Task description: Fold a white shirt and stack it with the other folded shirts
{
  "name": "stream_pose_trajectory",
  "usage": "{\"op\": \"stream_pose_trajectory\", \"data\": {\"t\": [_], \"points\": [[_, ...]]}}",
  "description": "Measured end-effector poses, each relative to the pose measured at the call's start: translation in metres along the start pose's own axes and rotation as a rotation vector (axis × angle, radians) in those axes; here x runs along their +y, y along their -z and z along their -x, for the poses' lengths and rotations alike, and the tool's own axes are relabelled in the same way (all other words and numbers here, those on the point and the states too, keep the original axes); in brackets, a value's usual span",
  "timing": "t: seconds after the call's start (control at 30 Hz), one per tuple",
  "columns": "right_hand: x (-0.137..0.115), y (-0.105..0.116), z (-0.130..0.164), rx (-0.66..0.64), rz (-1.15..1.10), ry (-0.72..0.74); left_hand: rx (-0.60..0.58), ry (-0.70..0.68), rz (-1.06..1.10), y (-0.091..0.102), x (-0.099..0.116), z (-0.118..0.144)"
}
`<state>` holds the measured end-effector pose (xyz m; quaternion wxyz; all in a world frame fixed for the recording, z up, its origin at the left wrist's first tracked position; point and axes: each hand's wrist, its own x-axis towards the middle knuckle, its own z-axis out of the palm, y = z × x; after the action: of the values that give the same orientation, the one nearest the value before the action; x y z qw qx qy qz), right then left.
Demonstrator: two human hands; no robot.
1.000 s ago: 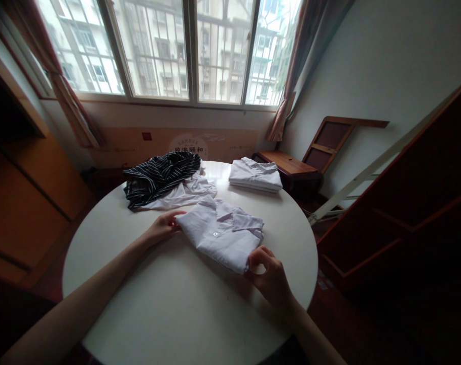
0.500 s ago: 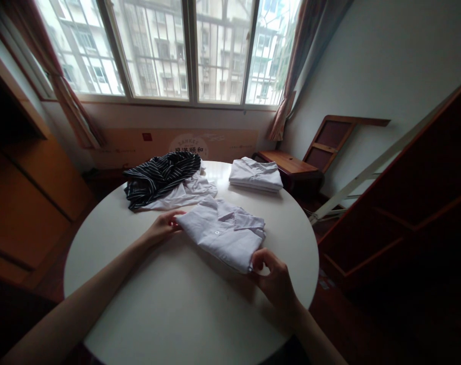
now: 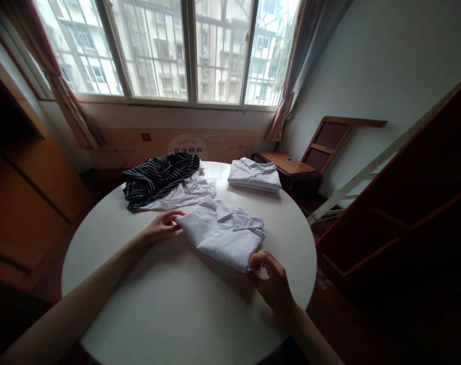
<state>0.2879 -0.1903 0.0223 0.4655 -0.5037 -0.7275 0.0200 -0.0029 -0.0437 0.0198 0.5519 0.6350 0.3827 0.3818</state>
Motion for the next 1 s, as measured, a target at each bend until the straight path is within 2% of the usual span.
{"op": "stream_pose_trajectory", "data": {"t": [0.2,0.47,0.63,0.73,0.83,0.93,1.0], "points": [[-0.001,0.0,-0.003,-0.004,-0.043,0.155,-0.022,0.03,0.06,0.001,0.0,-0.001],[0.006,-0.001,0.002,-0.061,-0.049,0.099,-0.162,0.075,0.219,0.004,0.011,0.006],[0.0,0.004,0.005,-0.163,-0.056,0.11,-0.126,0.118,0.167,0.005,0.012,0.005],[-0.006,0.008,0.007,-0.278,-0.103,0.032,-0.08,0.111,0.073,0.006,0.005,0.001],[-0.007,0.009,0.01,-0.372,-0.139,-0.143,-0.022,0.107,0.003,0.006,-0.002,-0.003],[-0.005,0.005,0.014,-0.364,-0.174,-0.351,0.034,0.118,-0.042,0.005,-0.003,-0.004],[-0.004,0.002,0.014,-0.341,-0.196,-0.432,0.059,0.103,-0.112,0.004,-0.002,-0.005]]}}
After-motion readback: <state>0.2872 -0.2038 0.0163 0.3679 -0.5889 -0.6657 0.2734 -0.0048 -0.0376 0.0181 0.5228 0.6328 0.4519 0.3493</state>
